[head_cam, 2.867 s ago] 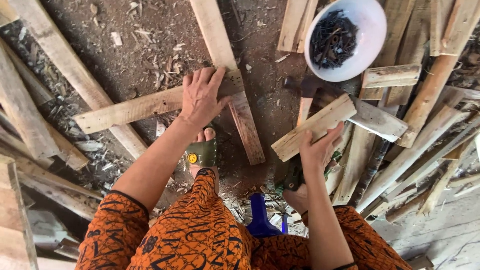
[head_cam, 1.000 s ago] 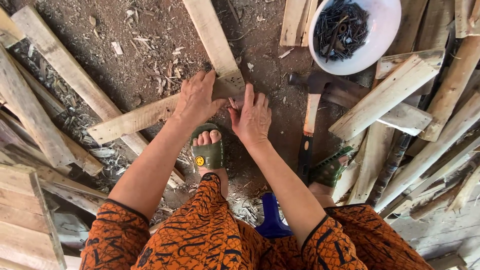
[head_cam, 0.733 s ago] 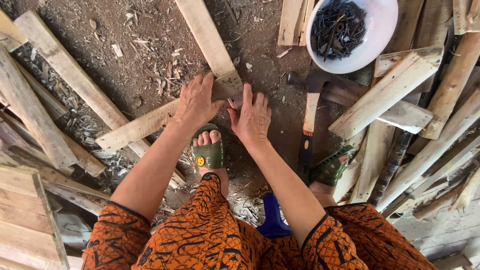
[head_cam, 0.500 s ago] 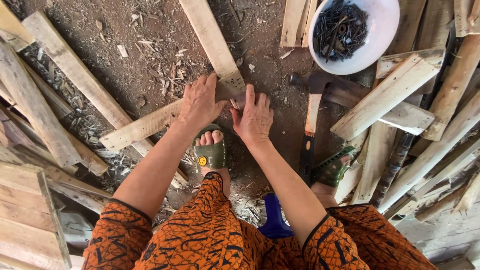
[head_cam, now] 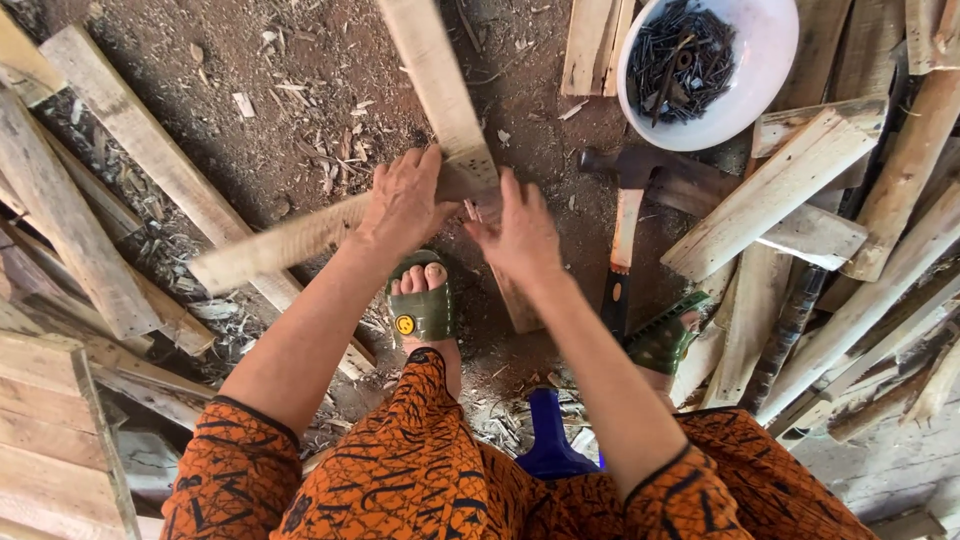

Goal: The person assembles a wooden frame on the ground by hammering nails into the joints of wooden planks. They pick up nails from a white bowl, position the planks, and use a hammer to secure them together.

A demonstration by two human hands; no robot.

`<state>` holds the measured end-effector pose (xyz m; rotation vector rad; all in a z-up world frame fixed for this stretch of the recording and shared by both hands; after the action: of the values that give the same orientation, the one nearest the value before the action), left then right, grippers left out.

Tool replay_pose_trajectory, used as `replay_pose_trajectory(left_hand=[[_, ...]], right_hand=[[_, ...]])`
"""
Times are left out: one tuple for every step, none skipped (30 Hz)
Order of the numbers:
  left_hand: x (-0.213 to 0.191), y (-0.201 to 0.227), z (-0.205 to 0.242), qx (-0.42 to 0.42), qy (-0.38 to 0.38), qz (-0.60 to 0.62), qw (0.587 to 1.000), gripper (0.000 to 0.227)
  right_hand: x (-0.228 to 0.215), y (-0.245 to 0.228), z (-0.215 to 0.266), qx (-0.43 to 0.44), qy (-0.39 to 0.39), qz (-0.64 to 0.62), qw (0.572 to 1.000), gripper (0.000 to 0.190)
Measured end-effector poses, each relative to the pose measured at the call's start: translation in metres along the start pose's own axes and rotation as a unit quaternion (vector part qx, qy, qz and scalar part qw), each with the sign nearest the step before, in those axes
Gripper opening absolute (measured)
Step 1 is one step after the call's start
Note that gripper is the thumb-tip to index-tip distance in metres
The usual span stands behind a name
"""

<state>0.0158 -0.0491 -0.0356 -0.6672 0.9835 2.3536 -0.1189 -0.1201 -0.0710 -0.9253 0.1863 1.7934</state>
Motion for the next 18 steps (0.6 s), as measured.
replay_pose_trajectory(left_hand=[[0.002,0.000,-0.005,-0.001,-0.002,0.003,1.000,0.059],[0.004,0.002,-0.010,0.009,-0.005,-0.008,1.000,0.058],[0.003,0.004,-0.016,0.019,-0.005,-0.022,1.000,0.056],[0.009,0.000,-0.017,0.018,-0.004,-0.021,1.000,0.056],[0.014,-0.003,-0.020,0.024,-0.009,-0.037,0.999,0.057],[0.018,-0.006,-0.022,0.029,-0.015,-0.052,0.998,0.057],[0.014,-0.005,-0.018,0.028,-0.014,-0.054,0.998,0.057],[0.010,-0.002,-0.014,0.045,-0.015,-0.056,0.997,0.058],[0.009,0.003,-0.011,0.064,-0.018,-0.056,0.996,0.058],[0.011,-0.001,-0.013,0.066,-0.021,-0.056,0.996,0.058],[0.014,-0.004,-0.015,0.077,-0.019,-0.051,0.996,0.058],[0.016,-0.007,-0.016,0.088,-0.016,-0.046,0.995,0.058],[0.016,-0.006,-0.014,0.088,-0.015,-0.048,0.995,0.058],[0.014,-0.006,-0.013,0.087,-0.007,-0.037,0.995,0.060],[0.013,-0.005,-0.012,0.088,0.001,-0.026,0.996,0.062],[0.013,-0.005,-0.013,0.088,0.002,-0.028,0.996,0.062],[0.014,-0.004,-0.015,0.090,0.009,-0.047,0.995,0.061],[0.015,-0.004,-0.016,0.093,0.017,-0.065,0.993,0.059]], right_hand=[[-0.012,-0.002,-0.001,0.001,-0.003,0.002,1.000,0.084],[-0.026,-0.006,0.000,-0.022,0.011,-0.007,1.000,0.081],[-0.042,-0.013,-0.002,-0.047,0.028,-0.018,0.998,0.080],[-0.041,-0.015,-0.001,-0.048,0.027,-0.016,0.998,0.080],[-0.038,-0.016,-0.003,-0.028,0.013,0.001,1.000,0.083],[-0.036,-0.017,-0.005,-0.009,-0.001,0.019,1.000,0.086],[-0.038,-0.022,-0.005,-0.010,0.000,0.017,1.000,0.086],[-0.037,-0.025,-0.005,-0.003,-0.010,0.037,0.999,0.092],[-0.036,-0.025,-0.004,0.008,-0.021,0.058,0.998,0.098],[-0.032,-0.023,-0.008,0.011,-0.022,0.057,0.998,0.098],[-0.030,-0.021,-0.011,0.006,-0.007,0.066,0.998,0.092],[-0.027,-0.020,-0.013,0.002,0.009,0.074,0.997,0.086],[-0.027,-0.018,-0.013,0.000,0.010,0.073,0.997,0.086],[-0.026,-0.017,-0.012,-0.011,0.010,0.068,0.998,0.083],[-0.027,-0.016,-0.012,-0.021,0.011,0.063,0.998,0.080],[-0.030,-0.018,-0.015,-0.022,0.012,0.061,0.998,0.080],[-0.031,-0.018,-0.016,-0.024,-0.003,0.065,0.998,0.082],[-0.032,-0.017,-0.018,-0.025,-0.018,0.069,0.997,0.084]])
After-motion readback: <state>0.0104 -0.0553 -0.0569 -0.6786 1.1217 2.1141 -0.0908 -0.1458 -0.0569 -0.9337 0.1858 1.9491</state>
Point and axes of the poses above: each hand's wrist, its own z-axis away from the middle knuckle, its own x-axis out of the palm, y = z × x, the point moved 6 cm from there along -z, towards the middle knuckle, and after that the axes turned 13 degrees about x, right-handed, at the moved point
